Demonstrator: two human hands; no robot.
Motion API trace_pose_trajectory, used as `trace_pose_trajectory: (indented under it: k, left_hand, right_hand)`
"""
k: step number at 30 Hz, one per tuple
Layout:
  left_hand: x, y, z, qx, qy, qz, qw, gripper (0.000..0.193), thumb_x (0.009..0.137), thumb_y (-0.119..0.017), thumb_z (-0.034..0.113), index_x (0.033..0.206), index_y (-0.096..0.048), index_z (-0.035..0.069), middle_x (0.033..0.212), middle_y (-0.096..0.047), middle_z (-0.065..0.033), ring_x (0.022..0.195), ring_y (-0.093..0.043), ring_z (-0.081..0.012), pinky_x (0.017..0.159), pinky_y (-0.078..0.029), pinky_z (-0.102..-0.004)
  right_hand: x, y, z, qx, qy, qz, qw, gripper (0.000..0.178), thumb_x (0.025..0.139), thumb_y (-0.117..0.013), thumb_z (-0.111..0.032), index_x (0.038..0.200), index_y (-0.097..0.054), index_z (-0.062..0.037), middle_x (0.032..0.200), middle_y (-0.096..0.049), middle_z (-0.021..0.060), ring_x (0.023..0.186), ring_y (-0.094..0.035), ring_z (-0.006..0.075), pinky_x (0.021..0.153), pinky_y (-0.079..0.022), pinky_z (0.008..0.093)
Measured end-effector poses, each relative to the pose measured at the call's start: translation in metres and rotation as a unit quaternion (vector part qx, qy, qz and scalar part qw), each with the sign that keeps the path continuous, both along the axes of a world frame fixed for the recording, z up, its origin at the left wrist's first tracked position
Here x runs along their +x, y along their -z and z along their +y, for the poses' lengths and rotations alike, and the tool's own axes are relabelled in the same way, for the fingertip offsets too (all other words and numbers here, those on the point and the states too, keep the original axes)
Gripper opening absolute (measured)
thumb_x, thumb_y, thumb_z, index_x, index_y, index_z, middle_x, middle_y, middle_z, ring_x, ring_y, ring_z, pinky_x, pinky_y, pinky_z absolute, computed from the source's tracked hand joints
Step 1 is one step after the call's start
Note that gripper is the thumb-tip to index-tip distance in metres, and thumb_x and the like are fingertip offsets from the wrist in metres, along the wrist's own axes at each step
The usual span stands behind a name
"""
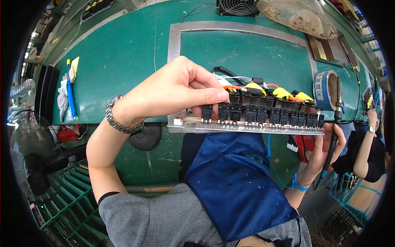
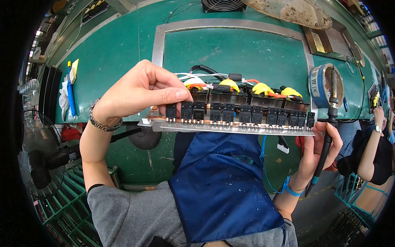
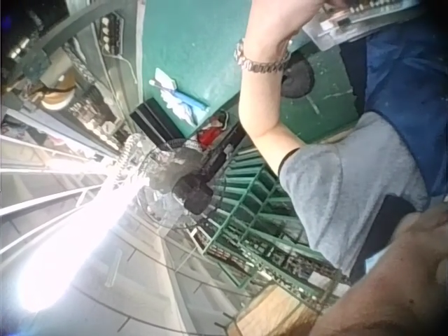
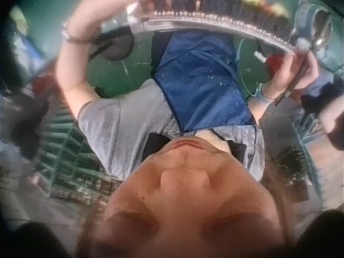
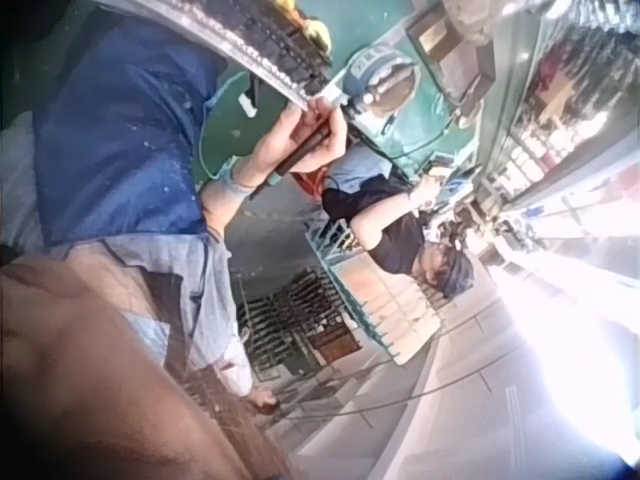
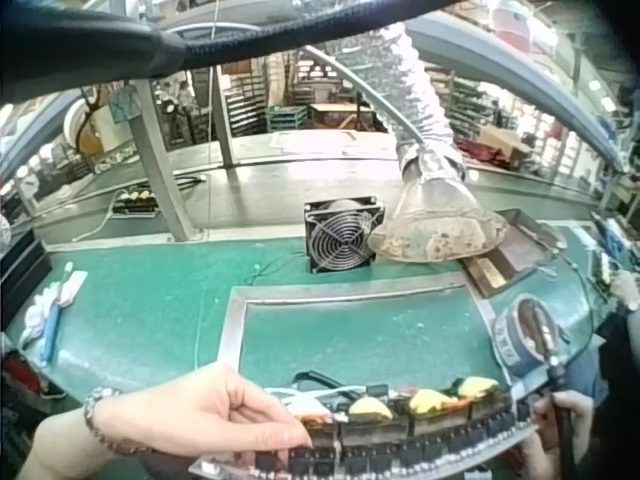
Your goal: The person places a circuit board on a workbench and solders connections using a soldering iron and solder wire. The person then turns the circuit board over, touches and solders components on the opposite side, and flips the board back to solder additional joints.
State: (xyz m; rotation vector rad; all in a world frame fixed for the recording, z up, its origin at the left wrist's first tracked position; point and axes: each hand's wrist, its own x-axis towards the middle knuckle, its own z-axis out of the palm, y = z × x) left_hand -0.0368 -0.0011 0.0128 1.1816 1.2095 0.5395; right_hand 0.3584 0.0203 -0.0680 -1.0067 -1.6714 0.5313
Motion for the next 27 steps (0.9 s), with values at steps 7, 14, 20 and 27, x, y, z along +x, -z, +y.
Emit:
trace_pose_trajectory:
  k: [7, 14, 20, 27]
  left_hand:
    - [-0.003, 0.006, -0.005, 0.001, -0.012, -0.044, 0.999, 0.025, 0.096, -0.063, 0.016, 0.108, -0.070, -0.004, 0.087, -0.072, -0.0087, 0.075, -0.068, -0.0095, 0.058, -0.055, -0.0212]
    - [0.000, 0.009, -0.011, 0.009, -0.021, -0.055, 0.998, 0.023, 0.094, -0.063, 0.006, 0.114, -0.068, -0.005, 0.091, -0.073, -0.0095, 0.076, -0.069, -0.0095, 0.060, -0.055, -0.0197]
    - [0.001, 0.005, -0.014, 0.005, -0.017, -0.048, 0.999, 0.024, 0.095, -0.062, 0.007, 0.115, -0.067, -0.003, 0.091, -0.073, -0.0095, 0.077, -0.068, -0.0095, 0.061, -0.055, -0.0197]
    - [-0.006, 0.009, -0.025, 0.047, -0.061, -0.076, 0.994, 0.030, 0.101, -0.053, 0.019, 0.116, -0.066, -0.003, 0.093, -0.073, -0.0101, 0.080, -0.068, -0.0094, 0.069, -0.056, -0.0220]
  right_hand:
    - [0.001, 0.000, -0.002, -0.008, -0.006, 0.005, 1.000, 0.047, 0.089, -0.068, 0.001, 0.130, -0.046, -0.0014, 0.117, -0.060, 0.0148, 0.103, -0.062, 0.0204, 0.093, -0.051, 0.0329]
    - [0.004, 0.001, -0.005, -0.008, 0.000, -0.005, 1.000, 0.046, 0.089, -0.068, 0.000, 0.129, -0.045, -0.0018, 0.118, -0.060, 0.0162, 0.106, -0.062, 0.0229, 0.093, -0.052, 0.0344]
    - [0.004, 0.003, -0.009, -0.015, 0.008, 0.006, 1.000, 0.047, 0.089, -0.071, -0.006, 0.130, -0.048, 0.0000, 0.120, -0.061, 0.0145, 0.112, -0.060, 0.0229, 0.099, -0.047, 0.0366]
    - [0.000, 0.000, -0.009, -0.015, 0.014, 0.007, 1.000, 0.046, 0.089, -0.070, -0.005, 0.129, -0.049, -0.0004, 0.118, -0.062, 0.0135, 0.111, -0.060, 0.0215, 0.098, -0.047, 0.0355]
